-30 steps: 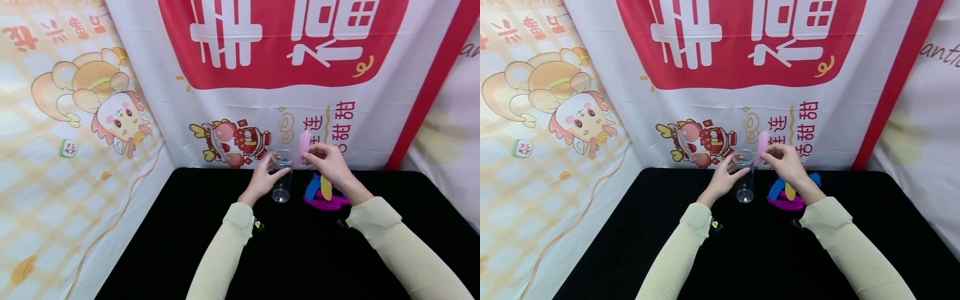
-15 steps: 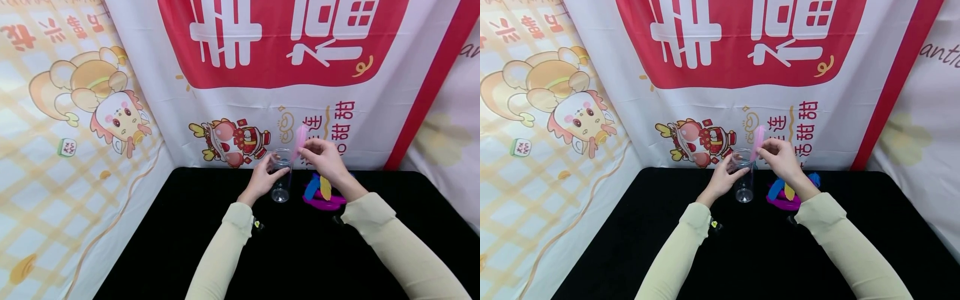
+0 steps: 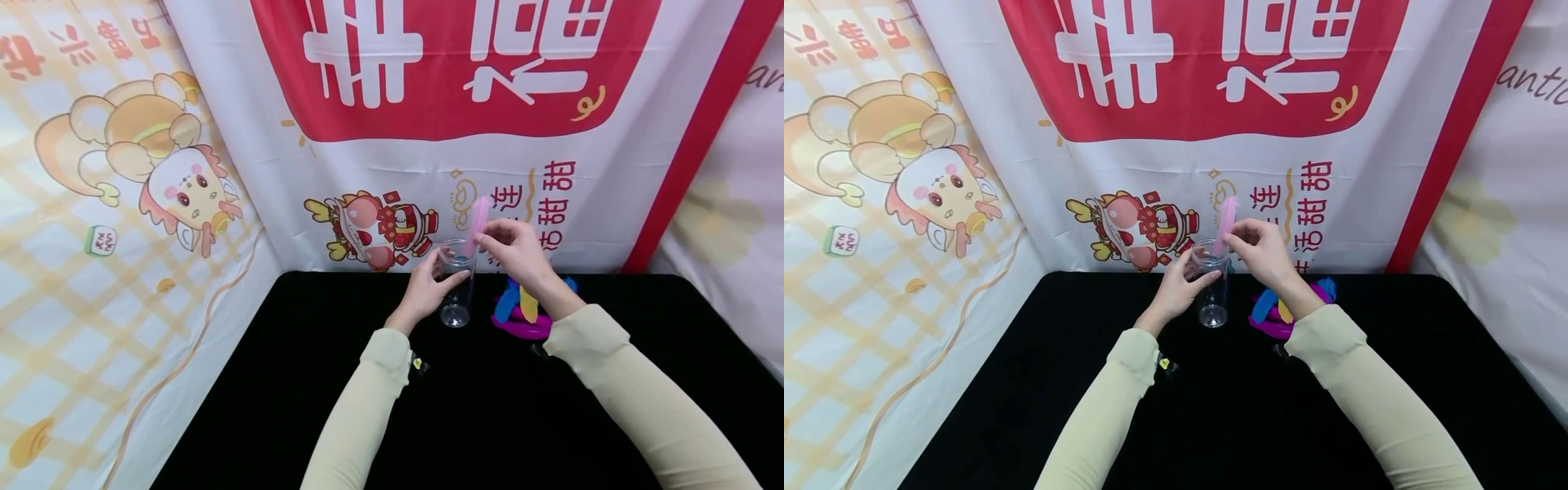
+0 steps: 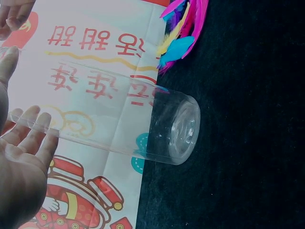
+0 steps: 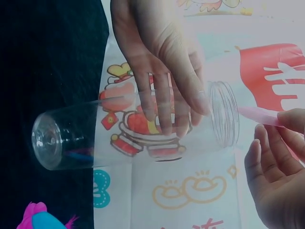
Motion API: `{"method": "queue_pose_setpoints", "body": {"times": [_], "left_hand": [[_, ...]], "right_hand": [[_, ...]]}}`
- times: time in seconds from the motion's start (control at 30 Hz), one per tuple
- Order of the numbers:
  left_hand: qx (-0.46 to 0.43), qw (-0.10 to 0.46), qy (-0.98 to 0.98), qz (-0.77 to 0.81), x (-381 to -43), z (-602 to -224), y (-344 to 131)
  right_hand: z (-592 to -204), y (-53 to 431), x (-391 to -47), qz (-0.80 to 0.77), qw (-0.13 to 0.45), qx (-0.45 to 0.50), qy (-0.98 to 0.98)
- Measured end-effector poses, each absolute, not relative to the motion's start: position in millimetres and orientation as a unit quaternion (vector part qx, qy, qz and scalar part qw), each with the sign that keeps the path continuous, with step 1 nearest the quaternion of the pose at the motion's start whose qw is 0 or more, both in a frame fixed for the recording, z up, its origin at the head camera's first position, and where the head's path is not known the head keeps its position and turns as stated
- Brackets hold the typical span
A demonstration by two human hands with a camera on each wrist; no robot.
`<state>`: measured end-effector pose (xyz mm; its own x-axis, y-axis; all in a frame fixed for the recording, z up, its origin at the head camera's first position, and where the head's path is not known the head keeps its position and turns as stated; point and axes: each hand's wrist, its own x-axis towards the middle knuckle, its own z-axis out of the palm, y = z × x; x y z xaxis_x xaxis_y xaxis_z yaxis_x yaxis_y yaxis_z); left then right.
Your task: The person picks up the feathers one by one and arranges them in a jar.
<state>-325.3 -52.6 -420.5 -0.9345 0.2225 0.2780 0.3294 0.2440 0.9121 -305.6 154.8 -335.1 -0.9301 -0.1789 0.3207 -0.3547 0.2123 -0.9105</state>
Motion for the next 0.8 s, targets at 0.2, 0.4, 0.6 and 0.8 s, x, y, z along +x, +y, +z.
{"method": "queue_pose_setpoints", "body": {"times": [0.2,0.4,0.6,0.8], "left_hand": [[-0.174,0.041,-0.786,-0.592,-326,-421,-54],[-0.176,0.045,-0.788,-0.588,-326,-421,-55],[-0.183,0.047,-0.788,-0.586,-326,-421,-55],[-0.188,0.048,-0.785,-0.589,-326,-422,-54]], "right_hand": [[-324,148,-299,0.603,0.058,0.176,-0.776],[-317,144,-292,0.594,0.053,0.175,-0.783],[-326,148,-301,0.58,0.048,0.169,-0.795],[-326,146,-295,0.572,0.058,0.176,-0.799]]}}
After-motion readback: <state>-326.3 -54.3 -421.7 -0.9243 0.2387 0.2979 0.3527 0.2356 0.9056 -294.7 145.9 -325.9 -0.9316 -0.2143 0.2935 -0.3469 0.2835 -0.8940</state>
